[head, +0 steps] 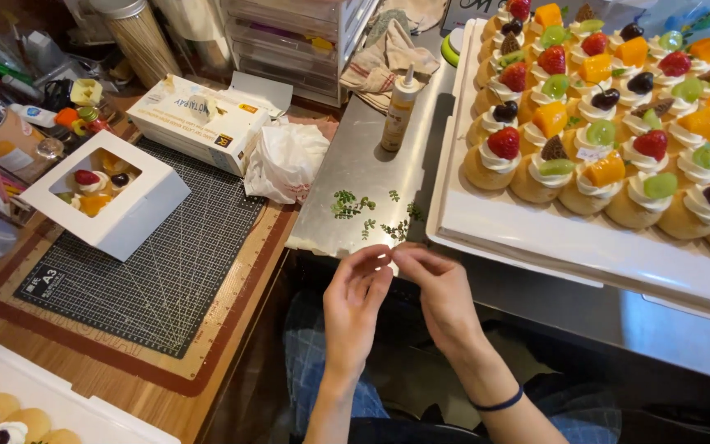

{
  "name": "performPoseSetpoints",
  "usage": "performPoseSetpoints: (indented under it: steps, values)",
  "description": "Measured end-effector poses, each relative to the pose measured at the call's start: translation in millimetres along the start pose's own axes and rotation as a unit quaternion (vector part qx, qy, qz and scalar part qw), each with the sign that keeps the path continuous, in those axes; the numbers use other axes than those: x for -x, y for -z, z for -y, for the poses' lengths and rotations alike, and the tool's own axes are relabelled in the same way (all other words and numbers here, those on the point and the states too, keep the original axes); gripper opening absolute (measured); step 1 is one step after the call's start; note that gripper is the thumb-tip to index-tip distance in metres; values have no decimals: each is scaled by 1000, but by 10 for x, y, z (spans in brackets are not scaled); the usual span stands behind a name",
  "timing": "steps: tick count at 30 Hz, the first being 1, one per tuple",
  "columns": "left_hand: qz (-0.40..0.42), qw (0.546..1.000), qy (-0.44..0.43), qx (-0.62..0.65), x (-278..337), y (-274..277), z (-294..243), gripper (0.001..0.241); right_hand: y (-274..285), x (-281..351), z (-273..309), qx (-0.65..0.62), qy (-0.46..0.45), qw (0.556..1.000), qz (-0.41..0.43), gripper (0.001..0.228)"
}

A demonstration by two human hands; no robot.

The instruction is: Decorating a large tray of cream-topped pastries with various fruits and small herb sprigs before placing some into a box.

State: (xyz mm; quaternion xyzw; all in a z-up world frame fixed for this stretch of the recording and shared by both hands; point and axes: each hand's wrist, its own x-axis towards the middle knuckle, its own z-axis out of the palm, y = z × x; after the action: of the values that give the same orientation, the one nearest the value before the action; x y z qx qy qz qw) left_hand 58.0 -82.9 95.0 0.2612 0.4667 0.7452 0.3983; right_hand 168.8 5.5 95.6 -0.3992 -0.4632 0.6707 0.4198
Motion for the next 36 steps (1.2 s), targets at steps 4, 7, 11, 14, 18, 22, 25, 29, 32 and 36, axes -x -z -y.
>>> performPoseSetpoints:
  steps: [4,7,11,14,18,22,25,29,32,36]
  values:
    - [-27,998,-49,-16,403,-271,-235,25,127,524,239,-35,14,998,41,10]
    - [28,998,-59,18,588,-514,-385,21,299,838,534,15,102,994,22,6]
    - [91,994,-52,27,743,-907,-477,11,590,1152,858,179,302,934,-60,6]
    - [136,989,-23,50,784,-1176,-418,5,785,1319,1046,271,369,880,-122,6]
    - [172,981,12,85,799,-1433,-374,1,1116,1469,1250,325,379,859,-111,25]
    - [189,977,83,52,723,-1500,-367,12,1568,1397,1503,261,343,899,-73,23]
    - [248,966,69,13,686,-1558,-453,15,1807,1297,1749,239,260,933,68,27]
    - [286,955,79,0,648,-1637,-549,31,1921,1267,2010,185,139,961,151,24]
    - [283,955,80,-30,624,-1676,-595,33,1875,1283,2187,200,92,964,149,23]
    - [290,952,66,-75,605,-1714,-677,28,1888,1238,2227,204,73,966,137,16]
